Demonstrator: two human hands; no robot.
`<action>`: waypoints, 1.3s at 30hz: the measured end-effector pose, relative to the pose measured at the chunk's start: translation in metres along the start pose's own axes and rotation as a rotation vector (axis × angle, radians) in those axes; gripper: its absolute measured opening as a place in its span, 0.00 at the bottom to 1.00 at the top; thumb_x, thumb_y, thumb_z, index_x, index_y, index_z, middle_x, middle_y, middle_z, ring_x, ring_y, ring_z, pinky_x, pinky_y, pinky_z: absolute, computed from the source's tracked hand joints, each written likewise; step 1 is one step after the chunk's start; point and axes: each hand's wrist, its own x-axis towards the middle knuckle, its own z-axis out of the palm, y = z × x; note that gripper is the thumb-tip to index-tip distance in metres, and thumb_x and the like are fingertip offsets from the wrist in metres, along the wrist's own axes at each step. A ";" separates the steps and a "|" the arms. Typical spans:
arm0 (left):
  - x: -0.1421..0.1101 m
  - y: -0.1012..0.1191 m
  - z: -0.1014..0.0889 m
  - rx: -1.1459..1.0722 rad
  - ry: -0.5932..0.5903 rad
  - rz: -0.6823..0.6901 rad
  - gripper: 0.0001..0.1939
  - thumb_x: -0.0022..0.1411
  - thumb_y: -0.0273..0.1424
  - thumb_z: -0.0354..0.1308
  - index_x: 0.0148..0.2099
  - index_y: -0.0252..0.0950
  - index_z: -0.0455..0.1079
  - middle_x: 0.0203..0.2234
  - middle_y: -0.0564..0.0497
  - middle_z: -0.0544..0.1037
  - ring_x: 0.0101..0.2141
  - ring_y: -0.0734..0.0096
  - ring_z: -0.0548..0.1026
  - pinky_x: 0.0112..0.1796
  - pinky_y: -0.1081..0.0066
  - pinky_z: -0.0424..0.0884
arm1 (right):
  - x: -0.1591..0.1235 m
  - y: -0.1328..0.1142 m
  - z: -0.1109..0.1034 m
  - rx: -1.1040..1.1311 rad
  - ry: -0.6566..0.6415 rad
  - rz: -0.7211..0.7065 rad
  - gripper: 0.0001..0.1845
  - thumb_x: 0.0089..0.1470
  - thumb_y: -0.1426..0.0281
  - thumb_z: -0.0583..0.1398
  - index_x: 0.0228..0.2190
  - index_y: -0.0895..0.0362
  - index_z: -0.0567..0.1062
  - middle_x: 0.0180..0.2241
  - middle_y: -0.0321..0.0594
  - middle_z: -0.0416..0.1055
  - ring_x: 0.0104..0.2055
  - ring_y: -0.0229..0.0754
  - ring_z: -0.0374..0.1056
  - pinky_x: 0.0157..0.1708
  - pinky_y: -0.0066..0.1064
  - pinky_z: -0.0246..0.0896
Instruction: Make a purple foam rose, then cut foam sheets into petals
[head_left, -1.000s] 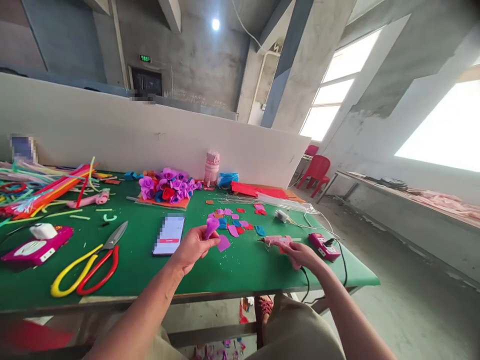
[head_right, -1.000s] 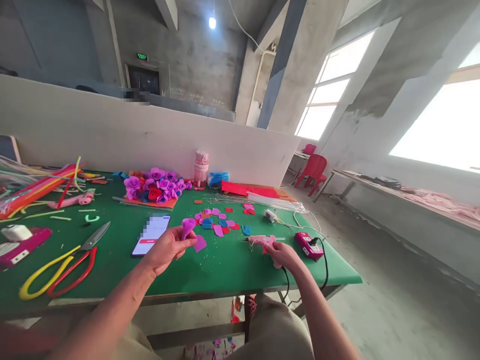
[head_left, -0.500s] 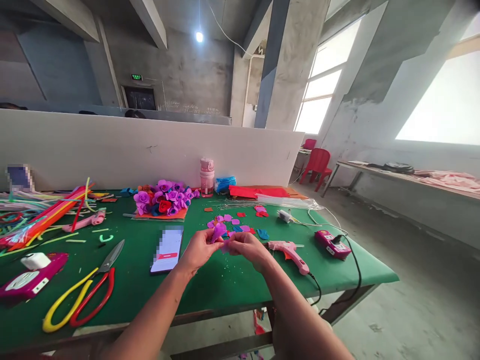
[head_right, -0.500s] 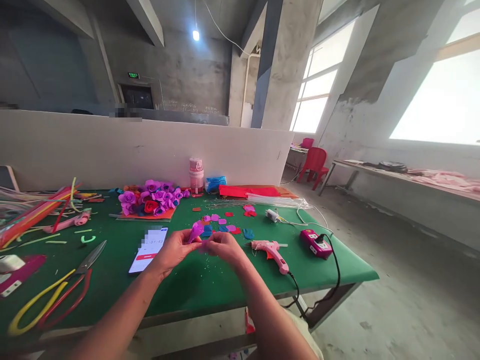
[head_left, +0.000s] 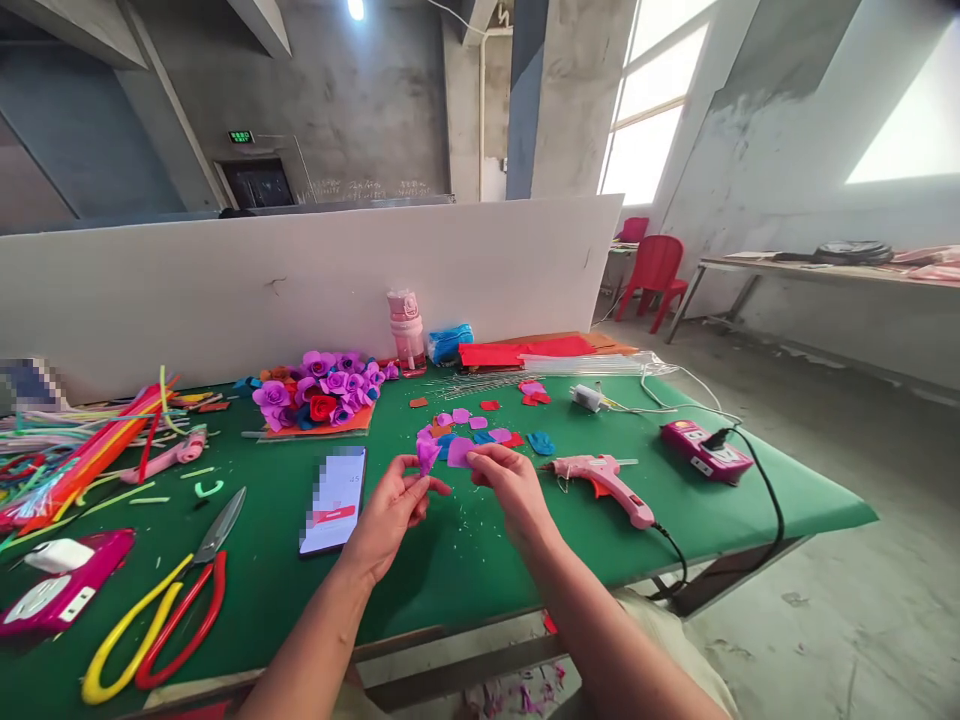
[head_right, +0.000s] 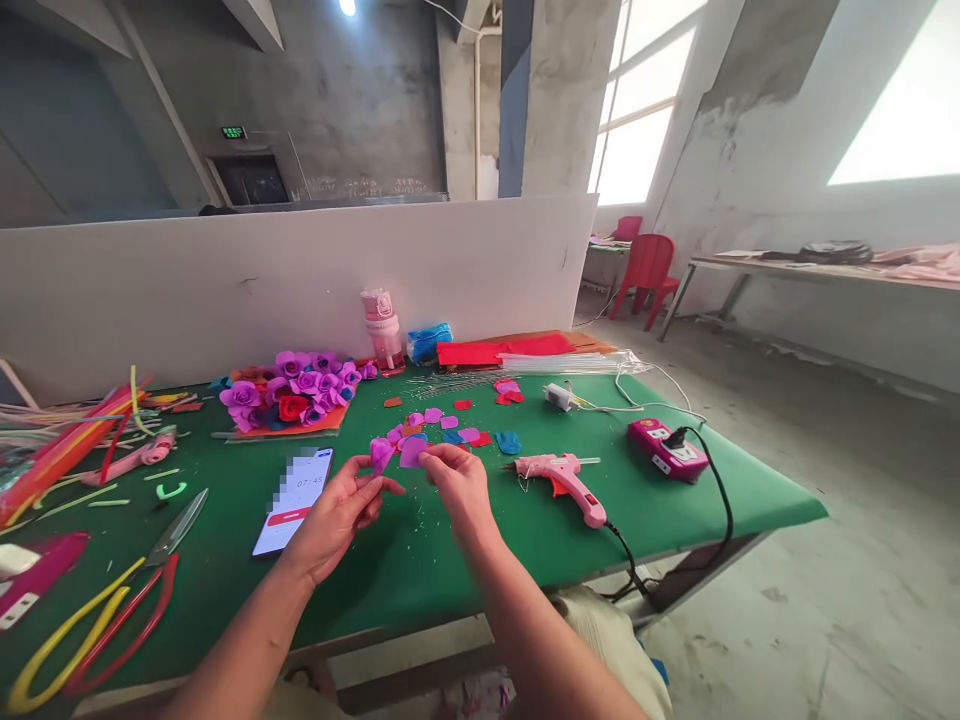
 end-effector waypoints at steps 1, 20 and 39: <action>0.001 -0.002 0.000 -0.023 0.014 -0.007 0.18 0.55 0.39 0.63 0.42 0.38 0.61 0.29 0.52 0.78 0.22 0.80 0.63 0.23 0.78 0.57 | 0.000 0.000 0.000 0.013 0.005 0.008 0.11 0.36 0.62 0.64 0.19 0.57 0.75 0.16 0.31 0.63 0.22 0.35 0.57 0.26 0.29 0.51; 0.007 -0.006 0.006 -0.120 0.119 -0.092 0.21 0.36 0.35 0.74 0.29 0.35 0.66 0.21 0.54 0.78 0.21 0.76 0.73 0.26 0.75 0.70 | -0.007 0.000 -0.004 -0.121 0.079 -0.157 0.09 0.42 0.64 0.60 0.20 0.57 0.74 0.18 0.32 0.64 0.24 0.37 0.57 0.26 0.28 0.51; 0.001 0.001 0.015 -0.082 0.115 -0.058 0.17 0.35 0.31 0.74 0.27 0.33 0.71 0.21 0.57 0.73 0.21 0.78 0.70 0.22 0.77 0.66 | -0.015 -0.006 0.000 -0.206 0.056 -0.252 0.10 0.44 0.64 0.58 0.19 0.57 0.73 0.16 0.31 0.60 0.21 0.35 0.53 0.22 0.27 0.48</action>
